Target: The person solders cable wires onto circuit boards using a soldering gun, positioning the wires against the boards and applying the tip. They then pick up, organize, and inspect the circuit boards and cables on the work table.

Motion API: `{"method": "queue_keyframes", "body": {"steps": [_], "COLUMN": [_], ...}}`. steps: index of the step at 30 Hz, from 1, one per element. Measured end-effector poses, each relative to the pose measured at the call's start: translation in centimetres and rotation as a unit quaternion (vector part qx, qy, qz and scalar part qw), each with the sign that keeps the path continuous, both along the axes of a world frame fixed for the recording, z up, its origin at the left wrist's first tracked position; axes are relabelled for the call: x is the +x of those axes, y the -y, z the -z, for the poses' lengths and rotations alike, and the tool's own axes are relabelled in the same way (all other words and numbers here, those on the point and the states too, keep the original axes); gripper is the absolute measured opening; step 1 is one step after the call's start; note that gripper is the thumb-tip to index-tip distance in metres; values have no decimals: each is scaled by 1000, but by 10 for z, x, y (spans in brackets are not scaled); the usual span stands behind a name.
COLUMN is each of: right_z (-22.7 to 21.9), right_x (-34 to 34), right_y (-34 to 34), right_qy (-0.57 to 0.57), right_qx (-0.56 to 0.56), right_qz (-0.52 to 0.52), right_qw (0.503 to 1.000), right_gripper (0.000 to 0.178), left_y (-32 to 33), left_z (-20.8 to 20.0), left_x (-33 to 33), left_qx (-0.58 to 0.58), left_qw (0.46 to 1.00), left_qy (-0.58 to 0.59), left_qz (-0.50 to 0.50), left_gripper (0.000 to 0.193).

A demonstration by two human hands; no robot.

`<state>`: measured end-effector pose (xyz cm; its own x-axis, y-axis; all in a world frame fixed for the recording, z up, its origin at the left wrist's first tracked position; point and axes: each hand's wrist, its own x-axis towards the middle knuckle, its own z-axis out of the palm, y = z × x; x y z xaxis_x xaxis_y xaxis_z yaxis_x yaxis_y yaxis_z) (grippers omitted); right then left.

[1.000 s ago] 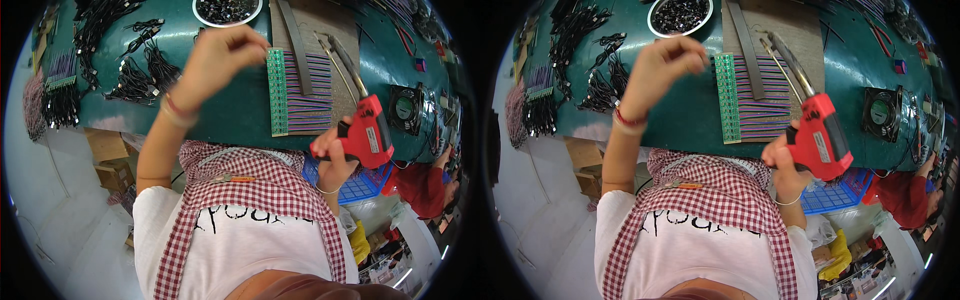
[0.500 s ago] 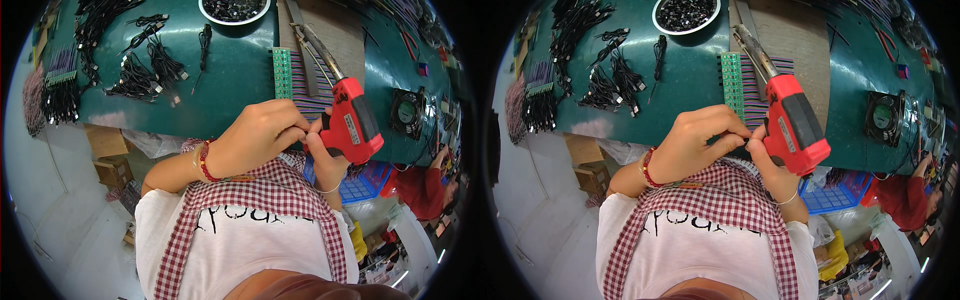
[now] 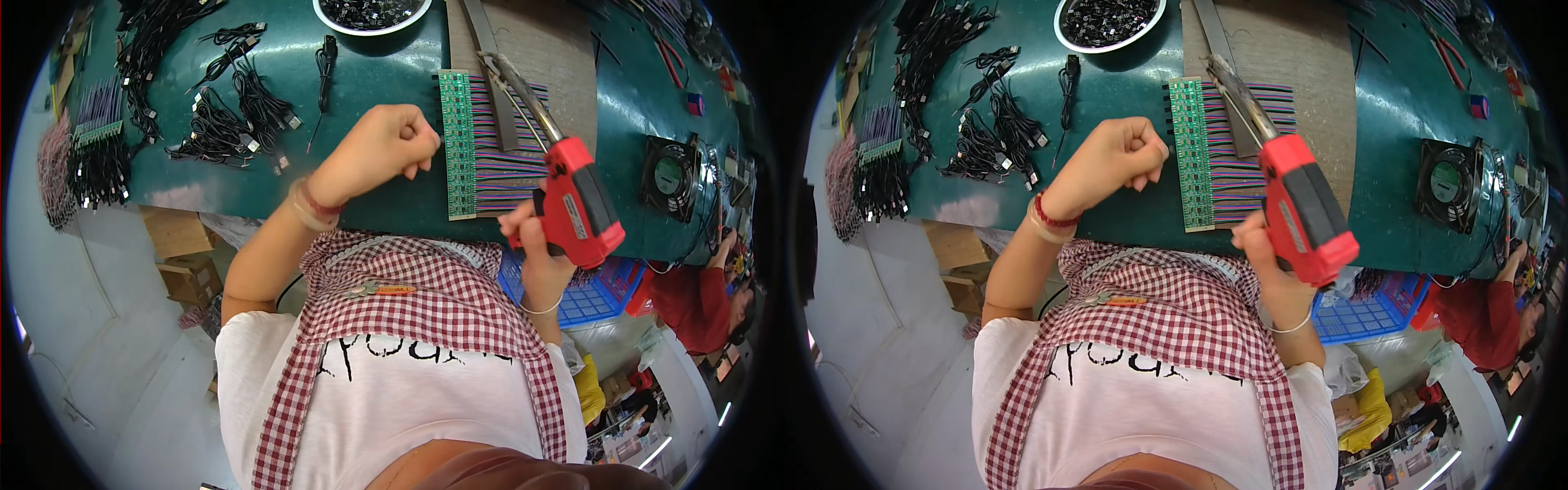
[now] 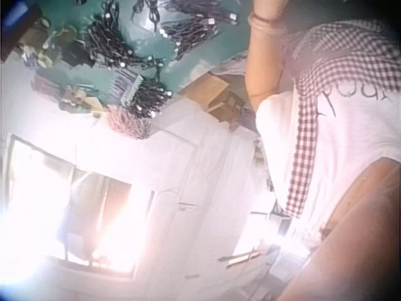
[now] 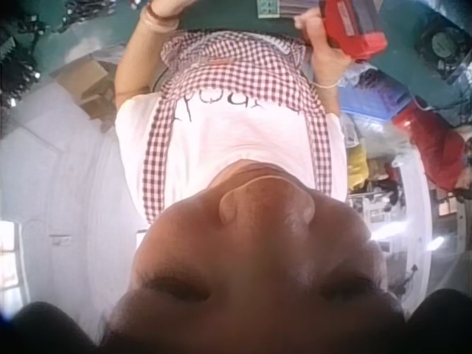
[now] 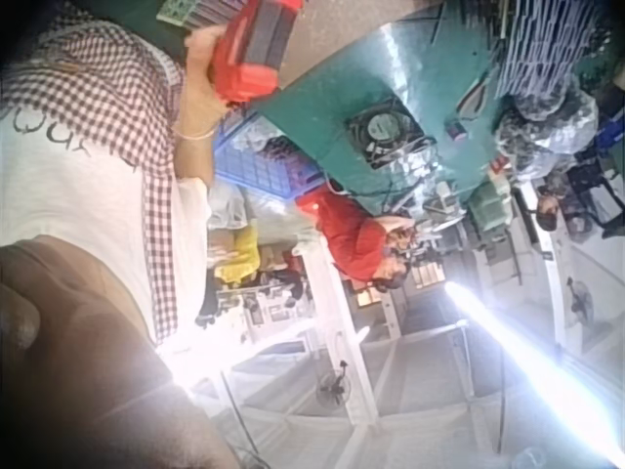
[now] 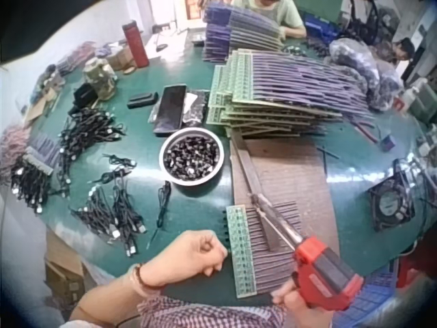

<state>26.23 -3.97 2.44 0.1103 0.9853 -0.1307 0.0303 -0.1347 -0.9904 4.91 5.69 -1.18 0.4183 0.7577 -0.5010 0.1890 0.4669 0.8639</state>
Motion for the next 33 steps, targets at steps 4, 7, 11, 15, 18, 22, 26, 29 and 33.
{"method": "queue_keyframes", "body": {"steps": [4, 7, 11, 15, 18, 22, 26, 29, 33], "right_z": [13, 19, 27, 28, 29, 35, 43, 47, 48], "right_x": [28, 39, 43, 44, 46, 48, 53, 55, 56], "right_y": [19, 34, 44, 47, 48, 51, 56, 60, 62], "right_qy": [-26, -48, -67, -77, -81, -61, -32, -9, 11], "right_qx": [-25, -59, -51, -61, -68, -58, -56, -59, -50], "right_qz": [13, 8, -13, -14, -15, -32, -60, -72, -85], "right_qw": [999, 997, 996, 995, 994, 996, 996, 996, 995], "right_gripper": [46, 45, 43, 42, 42, 43, 41, 39, 38], "left_y": [-10, -12, -14, -14, -15, -19, -20, -21, -24], "left_z": [12, 12, 11, 11, 13, 15, 15, 15, 16], "left_x": [-1, 0, -1, -2, 1, 1, 2, 1, 1], "left_qx": [-59, -65, -74, -79, -75, -81, -87, -84, -91], "left_qw": [998, 997, 997, 996, 996, 996, 995, 995, 995], "left_qy": [20, 26, 30, 28, 31, 25, 25, 25, 30], "left_qz": [7, 14, 22, 20, 19, 28, 27, 36, 41], "left_gripper": [14, 13, 13, 13, 14, 15, 15, 15, 10]}}
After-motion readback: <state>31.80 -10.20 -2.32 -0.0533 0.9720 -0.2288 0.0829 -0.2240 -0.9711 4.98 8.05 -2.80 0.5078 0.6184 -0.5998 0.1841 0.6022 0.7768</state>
